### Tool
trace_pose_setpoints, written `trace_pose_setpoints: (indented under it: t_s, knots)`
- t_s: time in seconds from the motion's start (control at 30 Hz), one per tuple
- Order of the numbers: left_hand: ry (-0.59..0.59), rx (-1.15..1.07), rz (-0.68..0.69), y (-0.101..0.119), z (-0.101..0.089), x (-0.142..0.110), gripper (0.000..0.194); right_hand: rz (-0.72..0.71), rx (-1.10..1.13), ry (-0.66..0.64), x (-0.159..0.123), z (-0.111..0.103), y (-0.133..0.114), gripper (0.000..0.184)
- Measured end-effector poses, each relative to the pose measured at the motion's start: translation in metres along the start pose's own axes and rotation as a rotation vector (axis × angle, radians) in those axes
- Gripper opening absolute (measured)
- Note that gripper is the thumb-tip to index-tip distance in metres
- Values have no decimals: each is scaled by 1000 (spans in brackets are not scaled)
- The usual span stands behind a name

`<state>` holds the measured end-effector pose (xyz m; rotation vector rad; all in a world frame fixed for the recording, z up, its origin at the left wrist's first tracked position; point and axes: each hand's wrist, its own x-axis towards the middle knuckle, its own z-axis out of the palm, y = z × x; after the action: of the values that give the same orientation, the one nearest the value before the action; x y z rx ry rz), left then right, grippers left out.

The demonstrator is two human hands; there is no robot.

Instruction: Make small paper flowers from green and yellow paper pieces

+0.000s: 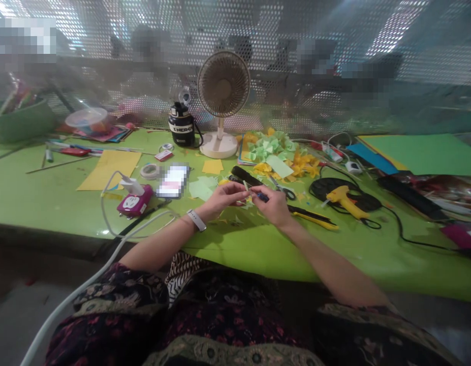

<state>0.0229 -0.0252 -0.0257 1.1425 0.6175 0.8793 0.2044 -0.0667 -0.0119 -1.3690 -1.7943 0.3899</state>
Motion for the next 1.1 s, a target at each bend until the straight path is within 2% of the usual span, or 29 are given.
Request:
trace_pose_setpoints:
  t_s: [0.17,0.33,0.43,0.6,0.77,1.1]
  knots:
    - [23,8,20,1,0,0,42,21,32,-36,-3,1,0,27]
    - [-98,114,-108,6,-1,-4,49,125,196,-52,-1,-9,-4,32]
    - [-161,169,-131,4,0,-5,51,181,308,-72,0,-12,-8,34]
    - [-211,190,-112,-2,-1,-4,49,154,254,-58,0,-7,-10,29]
    - [-198,195,-105,-3,-3,-3,47,150,252,-35,1,-3,-6,31]
    - [-138,34,-194,1,-2,-4,41,250,366,141,4,-4,-7,39]
